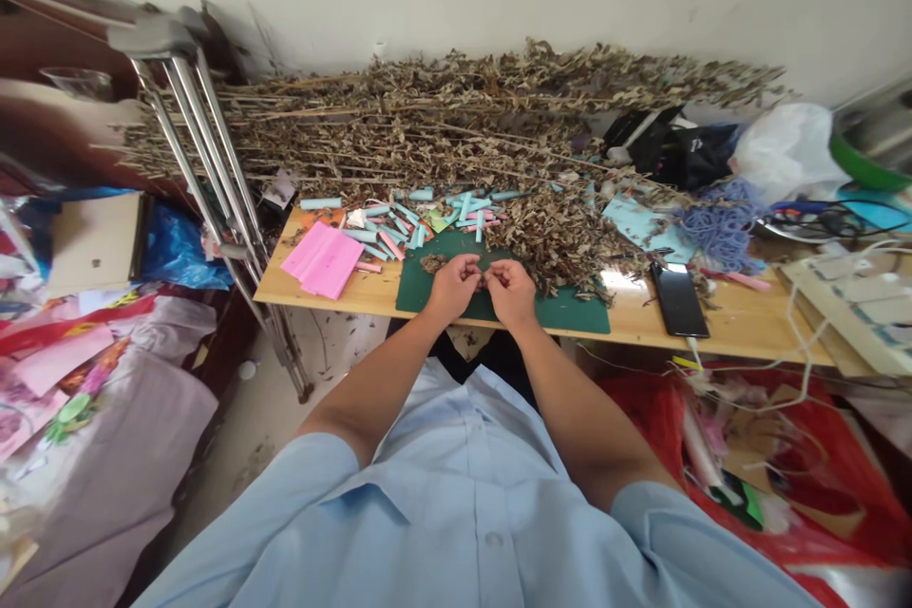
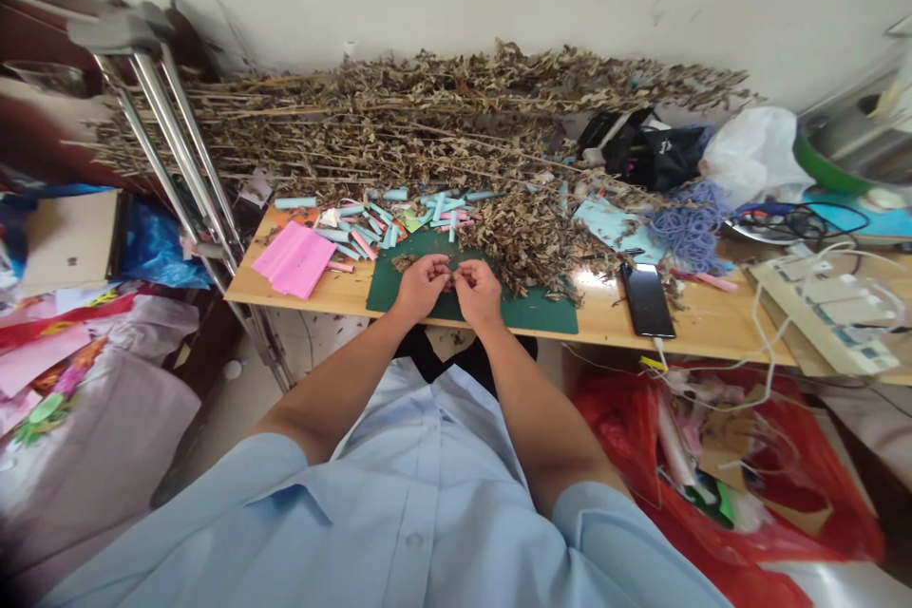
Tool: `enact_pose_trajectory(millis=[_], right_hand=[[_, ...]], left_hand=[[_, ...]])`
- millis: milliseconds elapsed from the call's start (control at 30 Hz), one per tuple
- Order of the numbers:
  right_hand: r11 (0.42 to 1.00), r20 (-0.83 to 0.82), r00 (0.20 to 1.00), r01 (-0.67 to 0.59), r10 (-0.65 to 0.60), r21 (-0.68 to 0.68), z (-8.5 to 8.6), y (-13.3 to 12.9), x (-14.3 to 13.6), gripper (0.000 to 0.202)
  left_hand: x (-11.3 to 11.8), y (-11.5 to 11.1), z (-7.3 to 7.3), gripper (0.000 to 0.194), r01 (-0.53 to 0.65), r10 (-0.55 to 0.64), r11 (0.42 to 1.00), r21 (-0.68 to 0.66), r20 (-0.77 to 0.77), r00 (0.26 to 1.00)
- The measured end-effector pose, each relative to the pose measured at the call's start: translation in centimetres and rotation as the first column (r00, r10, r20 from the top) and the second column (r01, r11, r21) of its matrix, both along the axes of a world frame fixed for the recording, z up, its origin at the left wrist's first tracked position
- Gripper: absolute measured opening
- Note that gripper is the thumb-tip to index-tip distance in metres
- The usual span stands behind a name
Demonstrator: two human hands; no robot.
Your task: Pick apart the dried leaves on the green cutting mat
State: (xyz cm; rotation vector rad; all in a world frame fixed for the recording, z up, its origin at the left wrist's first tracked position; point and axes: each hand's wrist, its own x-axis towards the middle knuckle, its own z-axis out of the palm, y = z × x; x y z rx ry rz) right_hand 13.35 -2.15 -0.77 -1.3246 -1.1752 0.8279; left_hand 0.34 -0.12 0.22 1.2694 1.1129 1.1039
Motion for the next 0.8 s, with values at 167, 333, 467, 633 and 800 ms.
enact_pose_trajectory(millis=[167, 333, 467, 633, 800], right_hand=[[0.998, -0.048, 0.997, 0.055, -0.056, -0.022, 0.02, 0.24, 0.52, 0.014], [0.999, -0.126, 0.991, 0.046, -0.047, -0.014, 0.61, 0.16, 0.56, 0.018], [1.000, -0.058, 0.998, -0.009, 0.011, 0.030, 0.76, -0.16, 0.23, 0.019], [0.998, -0.028, 1.000, 0.001, 0.001, 0.056, 0.31, -0.16, -0.08, 0.024], [0.997, -0.024, 0.999, 0.036, -0.034, 0.063, 0.04, -0.06, -0.18, 0.027]], left_hand=[[-0.09, 0.21, -0.13, 0.033, -0.015, 0.017, 0.999, -0.041, 0.040, 0.999], [-0.13, 0.42, -0.09, 0.027, -0.026, 0.033, 0.997, -0.078, 0.084, 0.996], [-0.08, 0.42, 0.06, 0.022, -0.037, 0.045, 0.996, -0.077, 0.105, 0.993], [-0.13, 0.30, 0.28, 0.017, -0.018, 0.026, 0.997, -0.079, 0.109, 0.994], [-0.18, 0.21, 0.61, 0.019, -0.001, 0.012, 0.997, -0.078, 0.141, 0.990]])
